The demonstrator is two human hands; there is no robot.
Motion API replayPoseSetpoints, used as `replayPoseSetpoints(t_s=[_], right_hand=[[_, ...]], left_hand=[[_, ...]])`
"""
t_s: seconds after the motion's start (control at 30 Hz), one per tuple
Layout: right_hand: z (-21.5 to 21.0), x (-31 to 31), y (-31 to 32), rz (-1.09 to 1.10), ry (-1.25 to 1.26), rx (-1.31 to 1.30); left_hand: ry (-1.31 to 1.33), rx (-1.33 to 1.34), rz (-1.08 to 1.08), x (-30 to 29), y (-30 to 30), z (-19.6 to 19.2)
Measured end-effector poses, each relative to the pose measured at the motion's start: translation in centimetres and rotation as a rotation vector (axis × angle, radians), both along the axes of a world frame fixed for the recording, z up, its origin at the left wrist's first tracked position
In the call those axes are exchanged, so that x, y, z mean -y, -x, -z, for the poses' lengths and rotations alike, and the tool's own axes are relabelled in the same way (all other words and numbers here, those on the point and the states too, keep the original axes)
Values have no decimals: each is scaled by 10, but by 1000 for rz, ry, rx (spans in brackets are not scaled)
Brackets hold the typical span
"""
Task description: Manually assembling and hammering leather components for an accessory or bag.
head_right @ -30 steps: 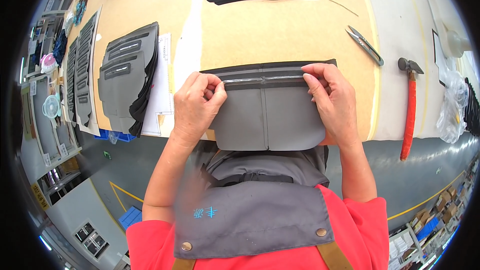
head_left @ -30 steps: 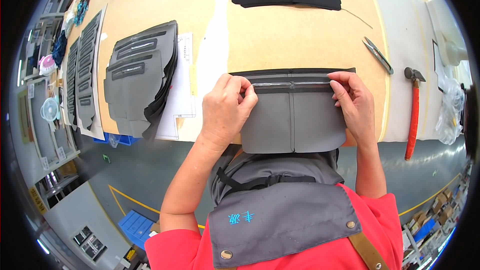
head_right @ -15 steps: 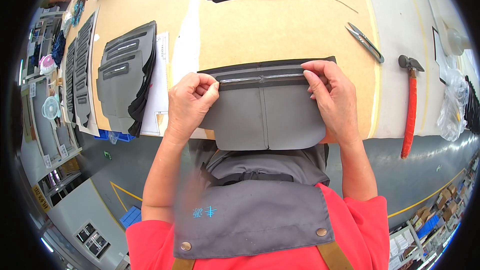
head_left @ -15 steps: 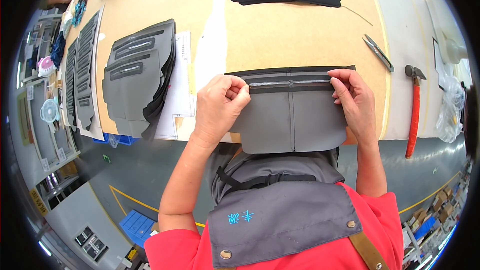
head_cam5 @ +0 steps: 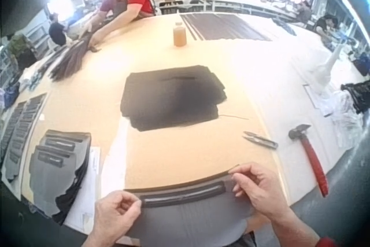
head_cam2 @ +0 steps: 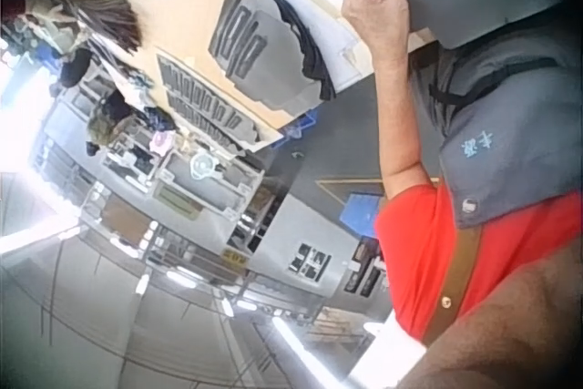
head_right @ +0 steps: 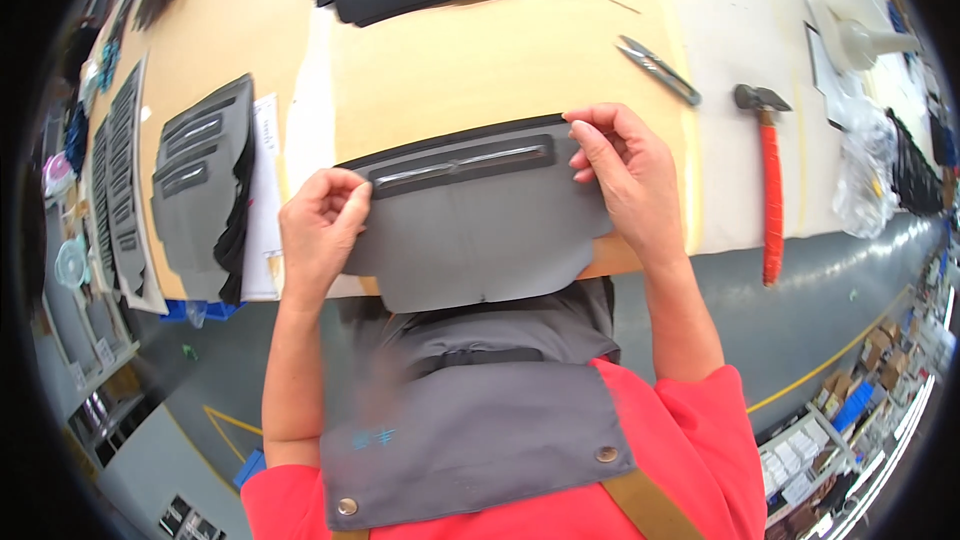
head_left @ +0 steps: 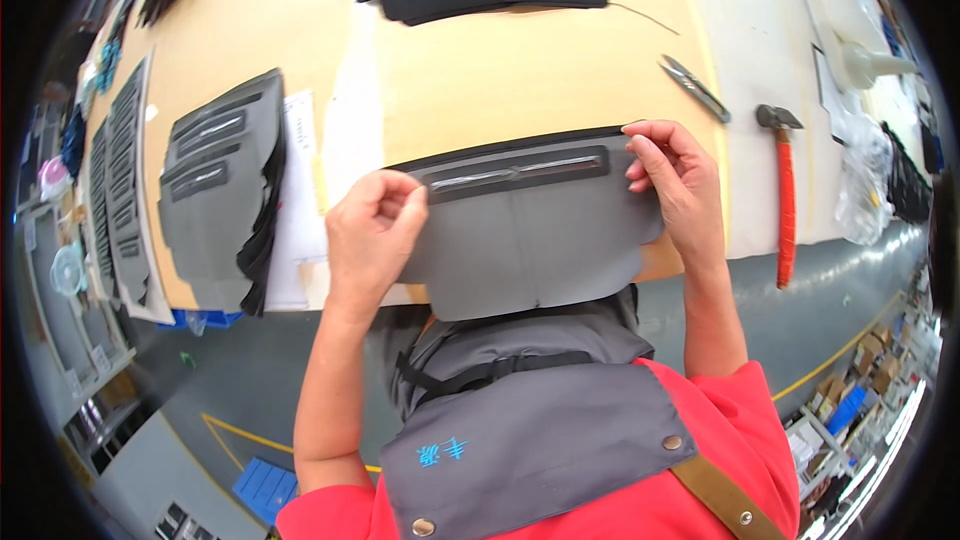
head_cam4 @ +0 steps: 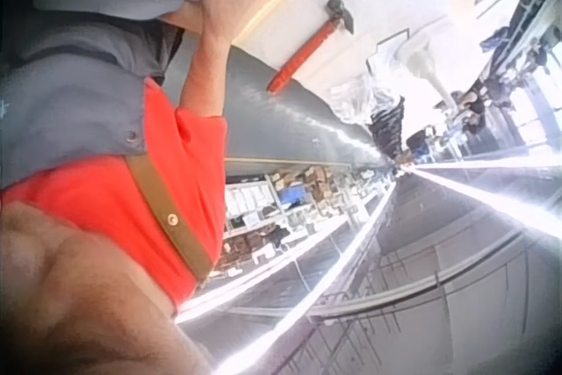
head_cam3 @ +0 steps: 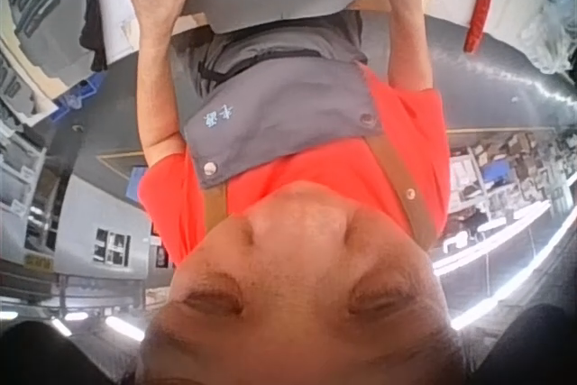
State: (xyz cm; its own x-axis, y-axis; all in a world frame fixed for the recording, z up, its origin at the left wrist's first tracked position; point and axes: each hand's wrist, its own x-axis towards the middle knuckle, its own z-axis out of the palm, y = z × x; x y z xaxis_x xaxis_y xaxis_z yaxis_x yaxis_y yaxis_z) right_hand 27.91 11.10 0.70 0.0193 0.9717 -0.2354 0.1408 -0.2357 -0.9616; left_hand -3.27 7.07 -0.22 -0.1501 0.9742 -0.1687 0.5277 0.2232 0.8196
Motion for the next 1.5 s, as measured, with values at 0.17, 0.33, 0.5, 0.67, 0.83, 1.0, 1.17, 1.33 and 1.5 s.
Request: replayPoseSetpoints(t_s=[0.17,0.33,0.5,0.67,0.83,1.0,1.17,1.33,1.5], right_hand=[[-2,-3,-11,-21,-18,167],[4,-42,-35,37,-613,988],[18,-52,-69,-32,-582,1135],[36,-53,-91,-5,-667,1176],[7,-46,-64,100,-180,709],[-7,-14,-8,13,-322,253],[-66,8,50,-431,101,-31],[-31,11,61,-549,-111,2],[-35,15,64,-507,100,-50]], left_hand=[[-5,20,14,-4,0,-6],[-81,-119,-14,-5,9,-16],[-269,-448,106,4,21,-9],[-50,-262,34,5,12,0],[-136,-222,40,9,5,-4],[121,560,-28,2,5,21],[228,759,-55,4,1,-16],[284,866,-126,2,-4,-19],[290,844,-135,6,-8,-18]])
